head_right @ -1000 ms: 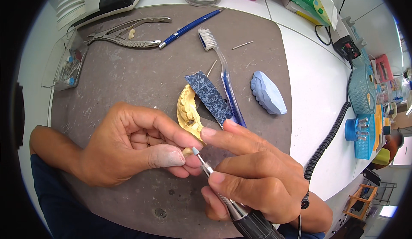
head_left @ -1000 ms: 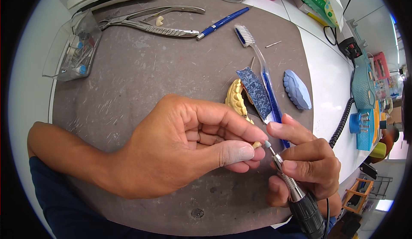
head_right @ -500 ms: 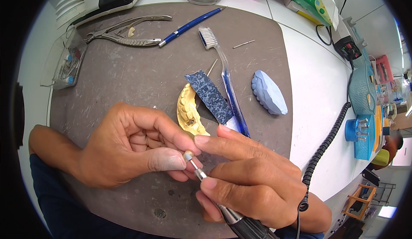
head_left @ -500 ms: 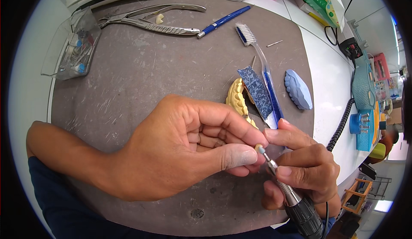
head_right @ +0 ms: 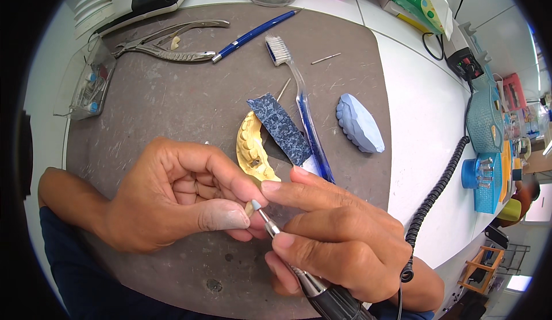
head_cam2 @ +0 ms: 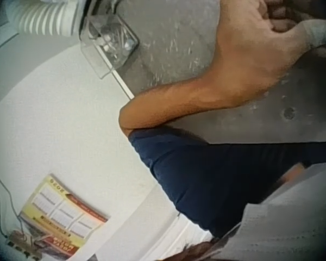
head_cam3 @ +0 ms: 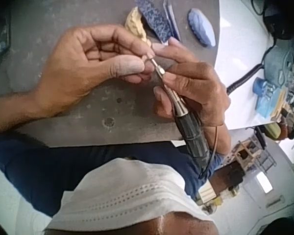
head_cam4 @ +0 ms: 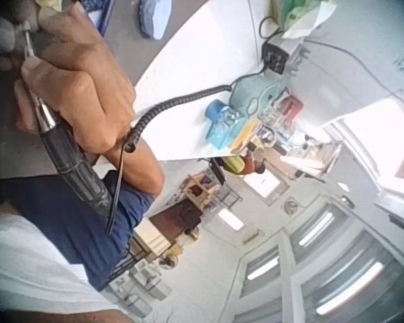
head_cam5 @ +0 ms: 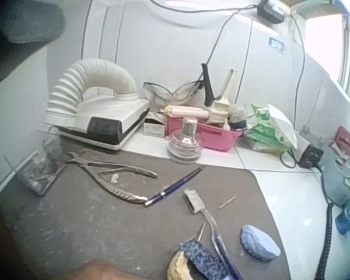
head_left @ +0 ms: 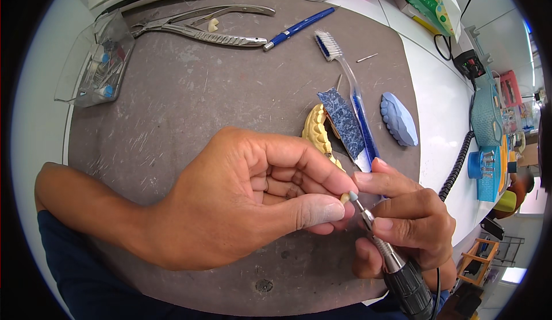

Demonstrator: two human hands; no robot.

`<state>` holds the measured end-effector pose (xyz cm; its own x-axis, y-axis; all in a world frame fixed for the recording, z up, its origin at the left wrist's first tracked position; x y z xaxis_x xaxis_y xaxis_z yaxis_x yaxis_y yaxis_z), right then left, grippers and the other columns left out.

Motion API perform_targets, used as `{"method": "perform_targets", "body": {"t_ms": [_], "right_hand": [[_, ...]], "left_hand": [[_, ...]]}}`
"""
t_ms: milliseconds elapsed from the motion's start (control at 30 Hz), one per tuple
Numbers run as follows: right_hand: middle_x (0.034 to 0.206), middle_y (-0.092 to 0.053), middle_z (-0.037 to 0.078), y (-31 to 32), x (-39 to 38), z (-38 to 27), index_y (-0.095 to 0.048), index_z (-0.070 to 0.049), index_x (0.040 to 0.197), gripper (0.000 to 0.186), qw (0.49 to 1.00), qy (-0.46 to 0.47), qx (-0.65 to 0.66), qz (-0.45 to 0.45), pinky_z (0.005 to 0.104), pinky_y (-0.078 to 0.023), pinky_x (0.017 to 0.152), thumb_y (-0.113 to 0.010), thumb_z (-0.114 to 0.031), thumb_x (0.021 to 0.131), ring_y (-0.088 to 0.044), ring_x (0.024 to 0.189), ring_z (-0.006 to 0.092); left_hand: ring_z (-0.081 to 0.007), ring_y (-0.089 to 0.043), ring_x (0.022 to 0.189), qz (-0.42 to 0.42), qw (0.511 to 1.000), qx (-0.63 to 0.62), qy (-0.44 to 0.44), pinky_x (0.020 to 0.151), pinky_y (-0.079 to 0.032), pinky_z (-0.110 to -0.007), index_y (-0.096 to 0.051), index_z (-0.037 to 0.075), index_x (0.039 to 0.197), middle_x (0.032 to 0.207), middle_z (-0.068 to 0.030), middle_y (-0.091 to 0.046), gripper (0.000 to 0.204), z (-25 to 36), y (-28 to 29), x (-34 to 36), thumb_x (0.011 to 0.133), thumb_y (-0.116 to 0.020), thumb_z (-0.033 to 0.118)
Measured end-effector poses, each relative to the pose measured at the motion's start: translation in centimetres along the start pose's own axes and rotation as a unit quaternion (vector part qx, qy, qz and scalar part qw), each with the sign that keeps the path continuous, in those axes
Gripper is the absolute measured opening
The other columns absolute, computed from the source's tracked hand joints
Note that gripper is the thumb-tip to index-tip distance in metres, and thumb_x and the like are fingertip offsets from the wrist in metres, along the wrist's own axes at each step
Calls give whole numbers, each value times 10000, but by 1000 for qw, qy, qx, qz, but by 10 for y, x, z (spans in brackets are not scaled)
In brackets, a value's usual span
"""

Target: Polishing and checking the fit of a dental crown or component using a rotary tool and dental models.

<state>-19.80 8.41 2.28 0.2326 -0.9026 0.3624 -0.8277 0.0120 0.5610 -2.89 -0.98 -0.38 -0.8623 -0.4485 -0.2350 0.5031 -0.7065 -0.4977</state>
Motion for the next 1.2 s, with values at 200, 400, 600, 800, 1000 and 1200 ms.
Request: {"method": "perform_targets", "body": {"t_ms": [200,400,600,800,1000,1200], "right_hand": [[854,-576,65,2,1,-1,-562,-122,1021,382,999,26,-17,-28,534,-420,1044,-811,-78,734,-641,1059,363],[866,-583,68,0,2,-2,-563,-125,1018,381,999,29,-21,-22,536,-423,1041,-813,-77,735,-641,1056,362],[875,-587,72,0,2,-1,-566,-119,1019,383,999,29,-11,-22,534,-426,1038,-818,-79,734,-639,1059,361],[877,-647,103,-1,4,-3,-624,-40,990,360,999,28,9,17,532,-487,959,-817,-46,685,-650,1045,377],[888,-660,109,0,4,-2,-634,-24,984,355,999,28,7,25,524,-504,941,-820,-36,683,-656,1034,375],[899,-656,111,-1,4,-1,-629,-23,990,353,999,21,24,41,523,-503,944,-819,-41,693,-655,1039,370]], "left_hand": [[-219,-670,981,-2,1000,5,0,858,-590,-312,-573,-108,1067,1037,-213,-650,184,1,0,0,887,-598,-74],[-217,-670,978,2,1000,12,-4,853,-592,-308,-569,-109,1062,1039,-215,-649,181,2,-1,0,887,-599,-72],[-219,-672,975,1,1000,16,0,850,-592,-307,-567,-107,1064,1037,-215,-649,187,1,0,0,883,-603,-76],[-221,-673,973,3,1000,6,7,849,-593,-307,-567,-109,1065,1035,-214,-649,185,2,-1,0,885,-600,-78],[-220,-673,975,0,1000,9,4,848,-594,-308,-567,-108,1069,1027,-217,-651,185,3,-1,0,889,-596,-74],[-224,-677,970,7,1000,-9,9,843,-597,-310,-561,-104,1081,1007,-218,-659,189,3,-3,0,898,-587,-65]]}}
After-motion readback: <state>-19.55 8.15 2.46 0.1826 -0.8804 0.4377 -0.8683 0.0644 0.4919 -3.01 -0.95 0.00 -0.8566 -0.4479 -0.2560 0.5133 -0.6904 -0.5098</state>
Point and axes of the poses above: each hand's wrist, its own x-axis towards the middle knuckle, its own y-axis out of the back of the hand, z = x × y, the point moved 3 cm from there along x, towards the middle knuckle
